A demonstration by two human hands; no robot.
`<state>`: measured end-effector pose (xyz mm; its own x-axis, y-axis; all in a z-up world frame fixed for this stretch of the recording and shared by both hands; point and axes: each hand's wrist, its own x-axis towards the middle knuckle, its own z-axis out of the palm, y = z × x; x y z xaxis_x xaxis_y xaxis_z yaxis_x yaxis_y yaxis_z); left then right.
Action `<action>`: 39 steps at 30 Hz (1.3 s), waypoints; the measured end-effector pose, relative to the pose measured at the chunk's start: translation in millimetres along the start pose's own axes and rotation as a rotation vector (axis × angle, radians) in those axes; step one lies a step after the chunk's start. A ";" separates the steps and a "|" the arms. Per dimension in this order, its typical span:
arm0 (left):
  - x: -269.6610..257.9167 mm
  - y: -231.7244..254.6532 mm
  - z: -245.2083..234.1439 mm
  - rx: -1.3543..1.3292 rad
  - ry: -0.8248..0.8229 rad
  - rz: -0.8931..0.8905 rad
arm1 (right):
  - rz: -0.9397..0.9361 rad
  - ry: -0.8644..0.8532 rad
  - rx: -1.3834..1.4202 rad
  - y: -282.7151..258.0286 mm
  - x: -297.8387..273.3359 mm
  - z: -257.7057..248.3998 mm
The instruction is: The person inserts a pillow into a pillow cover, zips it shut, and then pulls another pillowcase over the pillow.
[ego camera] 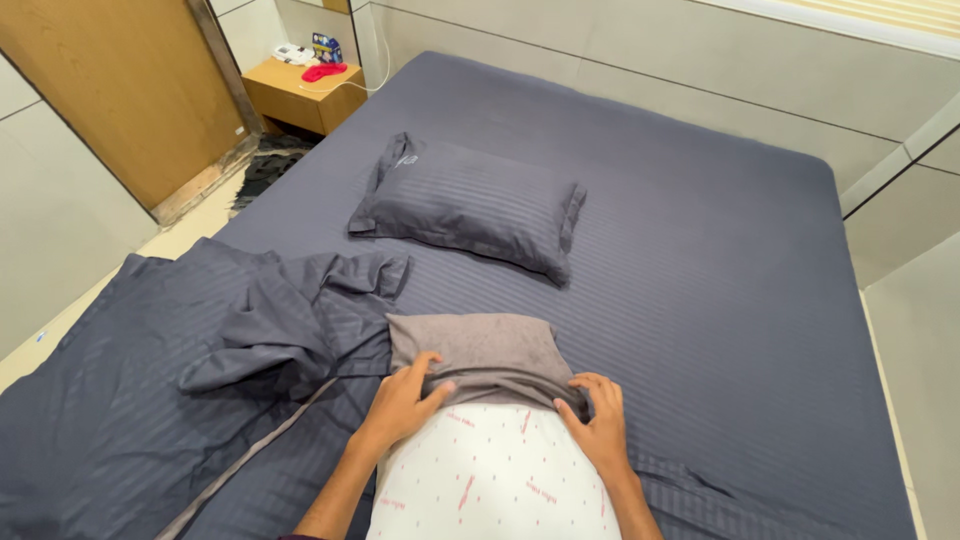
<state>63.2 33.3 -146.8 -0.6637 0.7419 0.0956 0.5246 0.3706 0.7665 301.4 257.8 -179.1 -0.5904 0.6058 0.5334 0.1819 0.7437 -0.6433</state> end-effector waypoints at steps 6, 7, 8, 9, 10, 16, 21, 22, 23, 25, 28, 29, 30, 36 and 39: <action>-19.4 14.6 2.1 0.251 -0.142 0.223 | -0.047 -0.242 -0.114 -11.1 -3.1 -6.2; -19.4 12.8 5.6 0.234 -0.113 0.177 | -0.049 -0.242 -0.112 -7.9 -4.0 -3.1; -19.6 10.4 8.2 0.218 -0.084 0.131 | 0.003 -0.248 -0.142 -4.9 -4.6 0.9; -20.2 8.4 9.8 0.217 -0.081 0.131 | 0.055 -0.255 -0.174 -1.9 -5.6 1.6; -20.7 7.6 9.9 0.226 -0.078 0.154 | 0.052 -0.256 -0.174 0.1 -7.7 -1.5; -36.5 28.4 -3.0 0.332 -0.075 0.232 | -0.121 -0.312 0.031 -17.5 -25.4 -24.9; -35.3 44.9 6.0 0.517 0.006 0.356 | -0.186 -0.266 0.097 -26.7 -27.2 -14.5; -35.1 44.3 9.8 0.538 0.009 0.337 | -0.184 -0.266 0.096 -26.2 -30.1 -13.4; -32.2 42.2 13.3 0.562 0.016 0.321 | -0.126 -0.268 0.091 -25.0 -31.2 -11.3; -29.1 35.6 22.6 0.563 0.056 0.356 | -0.069 -0.270 0.087 -20.9 -30.5 -11.6; -25.5 20.8 34.1 0.594 0.102 0.383 | -0.026 -0.198 -0.097 -10.4 -28.9 -17.5; -24.5 16.6 35.8 0.624 0.111 0.384 | 0.072 -0.167 -0.208 -4.7 -29.2 -18.0; -25.4 13.0 36.0 0.624 0.111 0.383 | 0.170 -0.135 -0.318 2.9 -31.0 -18.2; -31.9 10.8 35.4 0.558 0.195 0.434 | 0.343 -0.312 -0.235 70.2 -61.7 -10.1; -35.8 7.2 34.1 0.555 0.207 0.390 | 0.646 -0.581 -0.126 69.9 -71.2 -32.2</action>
<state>108.9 28.4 -166.3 -0.4312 0.7774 0.4580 0.9022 0.3708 0.2201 381.4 275.8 -244.3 -0.6424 0.7051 -0.3004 0.6844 0.3514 -0.6388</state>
